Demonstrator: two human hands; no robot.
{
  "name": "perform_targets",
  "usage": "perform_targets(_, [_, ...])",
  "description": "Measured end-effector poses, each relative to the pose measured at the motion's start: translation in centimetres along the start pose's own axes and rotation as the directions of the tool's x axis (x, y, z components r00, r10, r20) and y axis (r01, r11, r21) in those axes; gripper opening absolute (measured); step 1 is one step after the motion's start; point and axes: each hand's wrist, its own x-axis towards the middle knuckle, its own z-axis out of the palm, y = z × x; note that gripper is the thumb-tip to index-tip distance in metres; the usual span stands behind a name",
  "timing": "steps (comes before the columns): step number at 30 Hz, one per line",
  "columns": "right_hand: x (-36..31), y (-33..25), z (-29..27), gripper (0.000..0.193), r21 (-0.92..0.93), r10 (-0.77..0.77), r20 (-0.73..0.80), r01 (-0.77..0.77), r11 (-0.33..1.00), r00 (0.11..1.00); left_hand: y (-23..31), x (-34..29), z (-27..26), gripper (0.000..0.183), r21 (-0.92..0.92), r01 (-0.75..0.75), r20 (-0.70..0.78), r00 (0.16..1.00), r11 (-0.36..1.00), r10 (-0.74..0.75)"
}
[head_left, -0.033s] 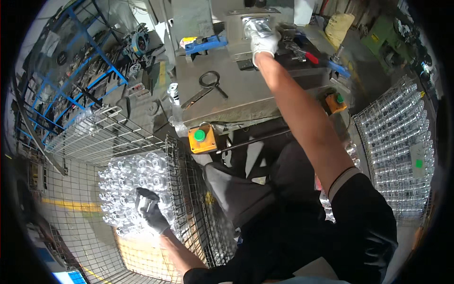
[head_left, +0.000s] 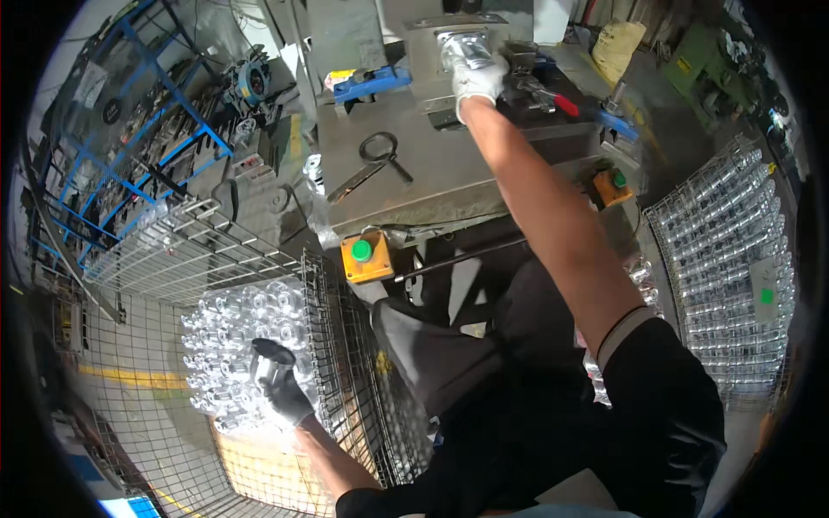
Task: The person is loading metal pistons or cylinders into a machine and then placing them onto a pallet.
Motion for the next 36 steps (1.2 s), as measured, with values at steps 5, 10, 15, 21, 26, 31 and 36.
perform_targets(5, [6.5,4.7,0.3,0.067,-0.040,0.095,-0.004,-0.095,0.995,0.995,2.9,0.1,11.5,0.045,-0.629,0.321,0.653,0.713,0.708,0.256])
perform_targets(10, [2.2,2.1,-0.4,0.054,-0.019,0.085,-0.215,-0.092,0.996,0.973,2.3,-3.0,17.2,0.059,-0.525,0.385,0.440,0.886,0.759,-0.145])
perform_targets(15, [-5.2,-2.1,-5.1,0.046,0.188,0.017,0.151,-0.046,0.981,0.988,2.4,-4.9,19.7,0.056,-0.584,0.466,0.493,0.854,0.664,-0.165])
perform_targets(21, [-11.0,-3.9,-12.3,0.062,0.617,0.005,0.398,-0.271,0.739,0.917,3.5,-7.1,20.5,0.059,-0.518,0.560,0.582,0.785,0.647,-0.213])
perform_targets(26, [-11.5,-2.4,-24.8,0.060,-0.098,-0.219,0.398,0.278,0.955,0.891,3.9,-11.0,24.0,0.066,-0.407,0.649,0.590,0.724,0.643,-0.357])
perform_targets(31, [-7.5,0.6,-42.1,0.068,-0.704,-0.135,0.174,0.219,0.676,0.975,4.8,-14.3,27.5,0.061,-0.234,0.649,0.510,0.716,0.724,-0.476])
perform_targets(36, [-8.7,4.7,-60.1,0.076,-0.861,0.115,-0.217,-0.246,0.444,0.969,0.1,-12.5,27.4,0.060,-0.132,0.849,0.786,0.404,0.511,-0.468])
